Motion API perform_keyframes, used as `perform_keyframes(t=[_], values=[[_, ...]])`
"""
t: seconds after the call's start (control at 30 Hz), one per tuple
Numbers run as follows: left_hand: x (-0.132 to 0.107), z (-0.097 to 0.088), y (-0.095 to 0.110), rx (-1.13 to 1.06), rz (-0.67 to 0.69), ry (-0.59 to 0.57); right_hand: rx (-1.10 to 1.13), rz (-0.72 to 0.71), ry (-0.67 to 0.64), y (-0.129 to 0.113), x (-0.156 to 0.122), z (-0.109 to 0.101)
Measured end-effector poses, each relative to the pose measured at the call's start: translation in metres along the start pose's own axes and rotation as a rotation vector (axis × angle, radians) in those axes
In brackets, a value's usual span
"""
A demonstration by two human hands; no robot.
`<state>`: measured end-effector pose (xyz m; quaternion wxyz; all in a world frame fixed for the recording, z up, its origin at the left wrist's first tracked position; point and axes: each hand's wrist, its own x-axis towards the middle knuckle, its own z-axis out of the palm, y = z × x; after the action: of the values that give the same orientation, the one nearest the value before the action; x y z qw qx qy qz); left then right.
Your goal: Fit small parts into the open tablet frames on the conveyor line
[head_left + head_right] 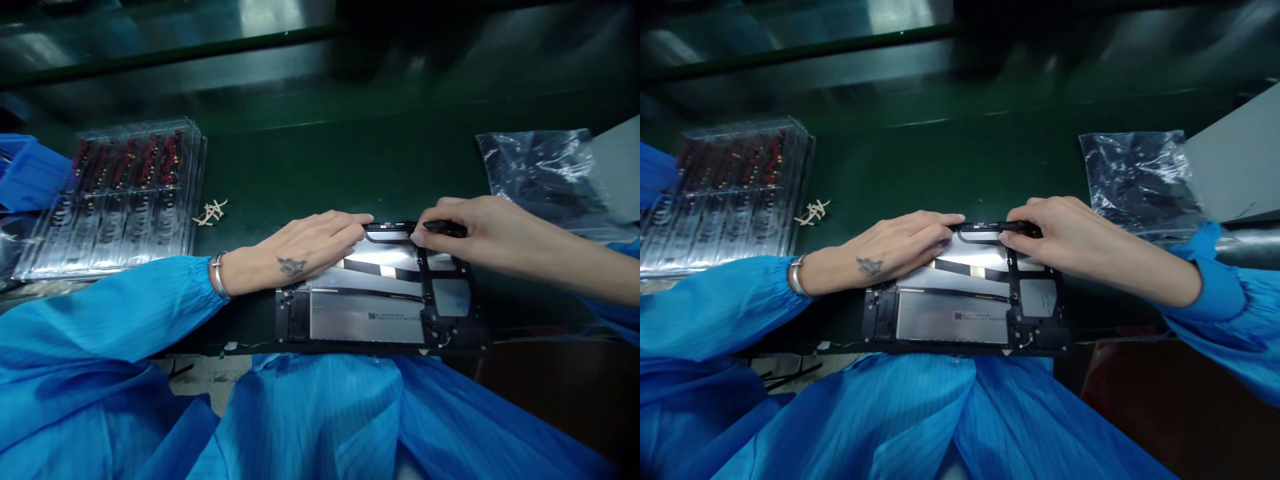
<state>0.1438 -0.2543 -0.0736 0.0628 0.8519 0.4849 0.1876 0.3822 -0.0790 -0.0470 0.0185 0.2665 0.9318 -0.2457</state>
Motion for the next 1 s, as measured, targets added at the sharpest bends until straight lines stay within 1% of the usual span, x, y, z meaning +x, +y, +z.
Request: perform_keyframes(t=[0.13, 0.33, 0.43, 0.6, 0.7, 0.77, 0.87, 1.0], values=[[0.0, 0.003, -0.002, 0.037, 0.014, -0.019, 0.014, -0.021, -0.005, 0.002, 0.001, 0.0], [0.003, -0.001, 0.001, 0.1, 0.024, -0.045, 0.0, -0.022, -0.048, 0.0, 0.0, -0.004], [0.005, -0.004, 0.001, 0.207, 0.067, -0.056, 0.025, -0.012, -0.047, 0.0, 0.0, -0.003], [0.014, -0.007, 0.001, 0.47, 0.209, -0.037, 0.088, -0.002, -0.007, -0.002, -0.001, -0.004], [0.018, -0.008, 0.004, 0.547, 0.252, -0.019, 0.126, -0.006, -0.02, -0.005, -0.001, -0.005], [0.018, -0.01, 0.005, 0.558, 0.268, -0.009, 0.14, -0.015, -0.025, -0.006, -0.001, -0.006], [0.015, -0.012, 0.005, 0.514, 0.265, -0.006, 0.134, -0.035, -0.017, -0.006, -0.001, -0.006], [0.01, -0.014, 0.002, 0.45, 0.244, 0.022, 0.056, -0.073, 0.0, -0.005, -0.001, -0.003]])
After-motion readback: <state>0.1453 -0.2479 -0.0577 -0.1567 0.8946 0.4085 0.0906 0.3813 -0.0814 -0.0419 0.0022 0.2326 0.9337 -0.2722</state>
